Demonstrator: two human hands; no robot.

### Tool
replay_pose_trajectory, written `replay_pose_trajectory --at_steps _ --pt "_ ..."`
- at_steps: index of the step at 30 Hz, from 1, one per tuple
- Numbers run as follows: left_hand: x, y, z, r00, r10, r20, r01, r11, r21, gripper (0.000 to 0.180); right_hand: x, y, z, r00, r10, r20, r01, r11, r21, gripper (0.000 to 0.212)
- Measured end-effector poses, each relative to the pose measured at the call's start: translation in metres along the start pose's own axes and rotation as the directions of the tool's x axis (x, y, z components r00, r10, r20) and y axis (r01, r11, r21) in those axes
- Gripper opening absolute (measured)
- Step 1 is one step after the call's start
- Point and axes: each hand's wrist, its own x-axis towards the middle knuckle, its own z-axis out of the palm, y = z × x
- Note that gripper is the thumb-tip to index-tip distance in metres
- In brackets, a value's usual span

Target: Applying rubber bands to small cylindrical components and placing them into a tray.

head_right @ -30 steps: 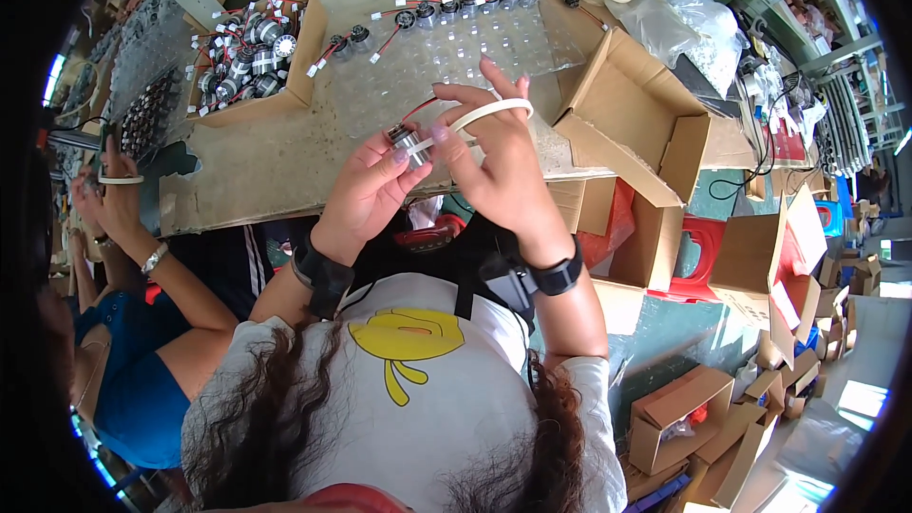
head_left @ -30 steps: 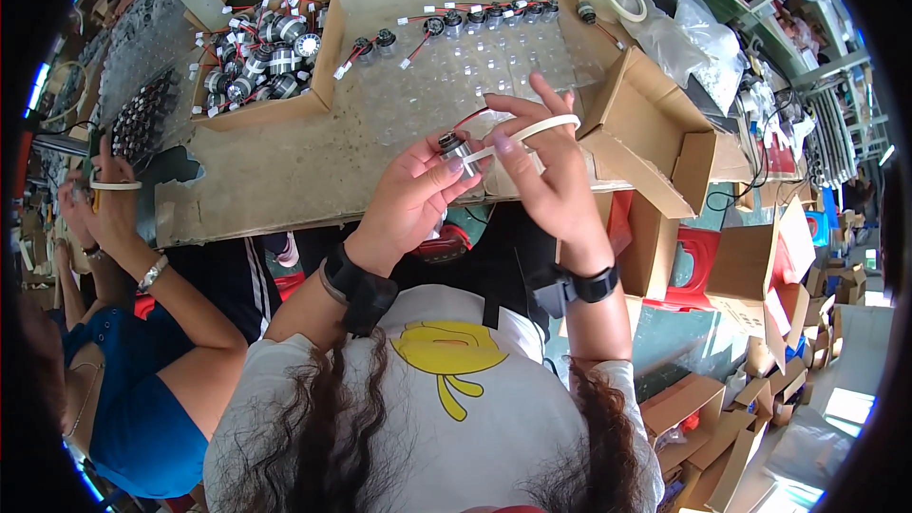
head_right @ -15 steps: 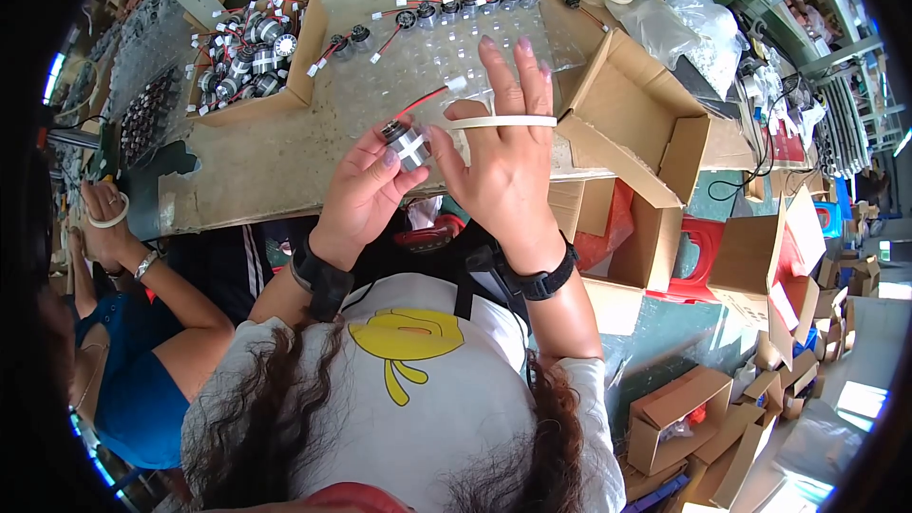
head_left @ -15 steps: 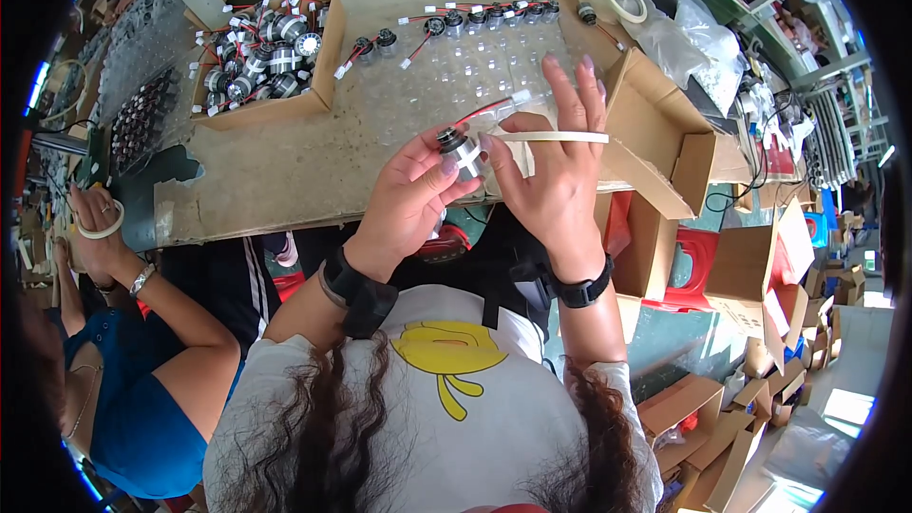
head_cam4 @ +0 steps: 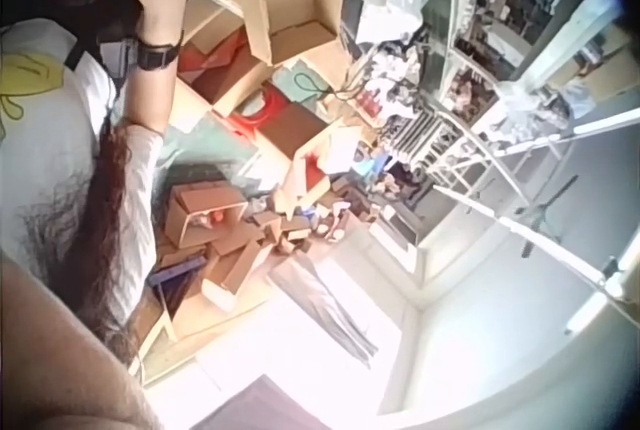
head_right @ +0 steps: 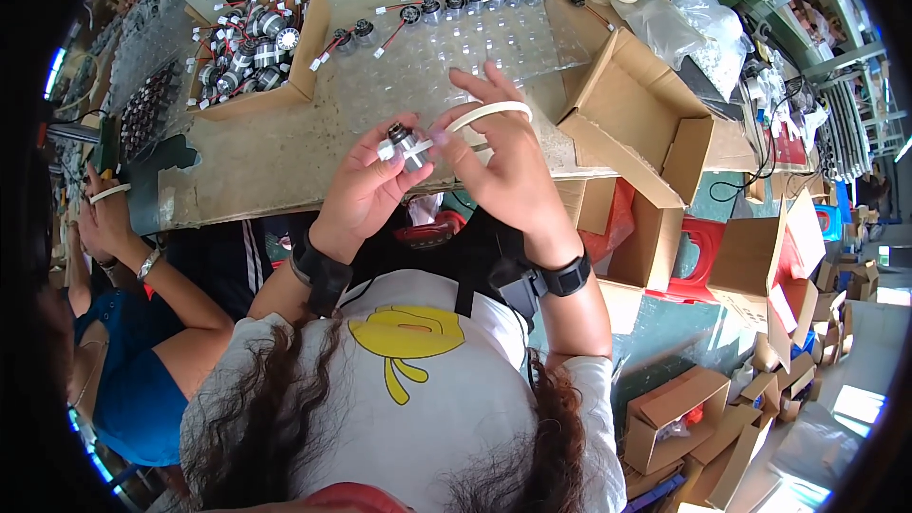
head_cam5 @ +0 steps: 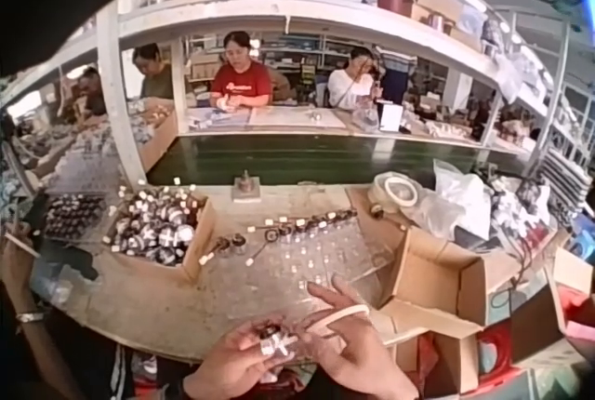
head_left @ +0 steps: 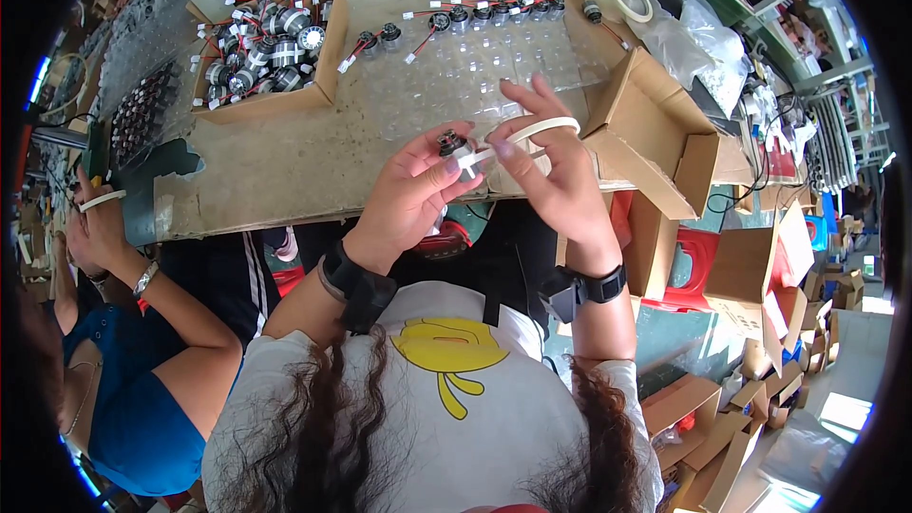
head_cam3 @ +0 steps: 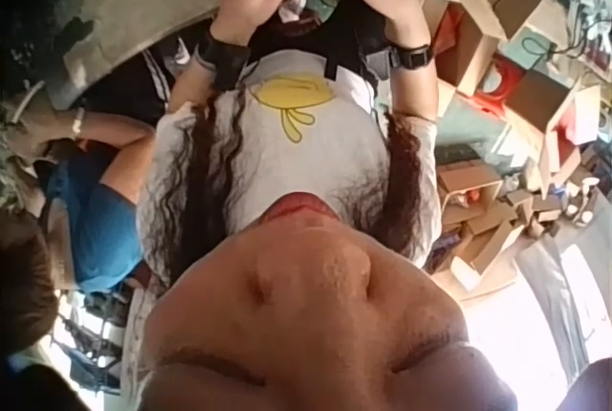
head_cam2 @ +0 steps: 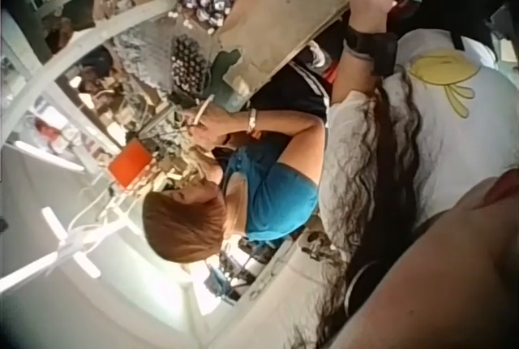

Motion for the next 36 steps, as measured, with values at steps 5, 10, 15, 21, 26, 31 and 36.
replay_pose_trajectory --at_steps 5,10,15,21,26,31,36 --pt "-0.002 -0.002 0.000 1.000 -0.004 -0.006 0.005 0.999 0.044 0.039 -0.002 -0.020 0.006 0.935 -0.344 -0.083 0.212 0.733 -0.647 0.007" --pt "-0.003 -0.003 -0.001 1.000 0.019 0.025 -0.020 0.999 0.043 0.038 -0.004 -0.021 0.009 0.927 -0.364 -0.093 0.205 0.698 -0.686 0.004" --pt "-0.004 -0.002 0.006 0.998 0.052 0.034 -0.053 0.998 0.023 0.037 -0.006 -0.018 0.014 0.916 -0.388 -0.106 0.212 0.690 -0.692 0.006" --pt "-0.002 -0.003 0.008 0.999 0.024 0.035 -0.025 0.999 0.026 0.040 -0.010 -0.012 0.029 0.905 -0.412 -0.109 0.213 0.660 -0.721 0.009" --pt "0.000 -0.003 0.003 0.997 0.070 0.038 -0.071 0.997 0.016 0.043 -0.005 -0.005 0.005 0.992 -0.124 -0.001 0.121 0.969 -0.217 0.012" --pt "-0.002 0.000 0.000 0.998 0.051 0.029 -0.053 0.996 0.069 0.043 -0.005 -0.017 0.004 0.947 -0.310 -0.086 0.183 0.740 -0.647 0.012" --pt "-0.002 0.001 -0.007 1.000 0.004 0.003 -0.005 0.996 0.089 0.039 -0.007 -0.025 0.006 0.914 -0.373 -0.159 0.096 0.581 -0.808 0.008"
